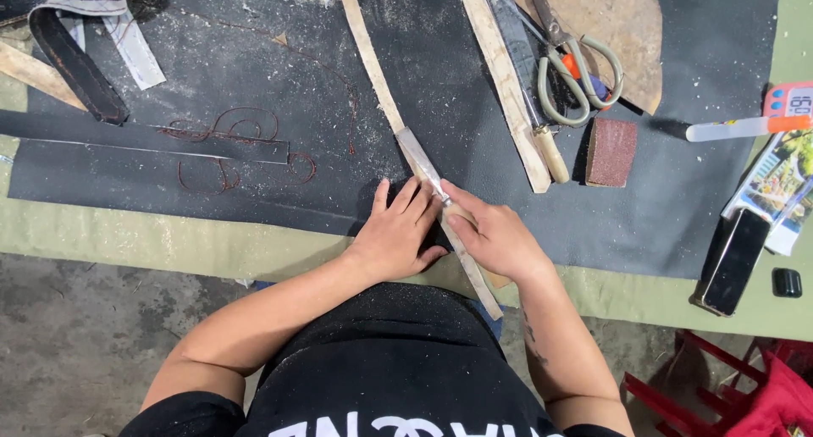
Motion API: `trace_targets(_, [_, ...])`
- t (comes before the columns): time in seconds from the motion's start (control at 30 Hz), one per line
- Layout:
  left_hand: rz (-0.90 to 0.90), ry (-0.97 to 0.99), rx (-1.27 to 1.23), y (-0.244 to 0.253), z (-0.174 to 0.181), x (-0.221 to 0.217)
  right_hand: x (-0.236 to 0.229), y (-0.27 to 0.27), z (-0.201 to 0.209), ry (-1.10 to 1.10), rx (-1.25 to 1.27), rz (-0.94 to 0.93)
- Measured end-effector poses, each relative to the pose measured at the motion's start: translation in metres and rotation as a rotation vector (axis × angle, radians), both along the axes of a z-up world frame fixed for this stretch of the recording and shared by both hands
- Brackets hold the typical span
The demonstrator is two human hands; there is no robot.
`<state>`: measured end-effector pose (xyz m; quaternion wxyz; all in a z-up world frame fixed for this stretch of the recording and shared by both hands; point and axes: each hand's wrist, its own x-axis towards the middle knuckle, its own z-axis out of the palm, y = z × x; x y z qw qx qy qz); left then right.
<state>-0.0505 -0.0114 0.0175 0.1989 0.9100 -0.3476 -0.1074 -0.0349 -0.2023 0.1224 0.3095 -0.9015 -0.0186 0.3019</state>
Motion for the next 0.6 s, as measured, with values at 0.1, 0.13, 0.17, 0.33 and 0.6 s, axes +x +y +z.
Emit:
trace_targets(0.1, [-0.006,0.007,0.004,0.001,0.001,0.000,-0.004,0.001,0.009,0.028,-0.057,0.016])
trace_targets(0.13, [-0.005,0.005,0.004,0.000,0.001,0.001,-0.005,-0.002,0.010,0.027,-0.058,0.016])
trace_targets(0.17, [-0.006,0.015,0.002,0.000,0.000,0.001,-0.008,-0.004,0.010,0.047,-0.062,0.000])
trace_targets(0.33, [-0.013,0.017,0.002,0.000,0.000,0.001,-0.003,0.001,0.011,0.076,-0.063,-0.034])
trace_targets(0.6, [-0.009,0.020,0.037,0.000,0.004,0.002,0.007,0.004,0.004,0.032,-0.039,-0.005])
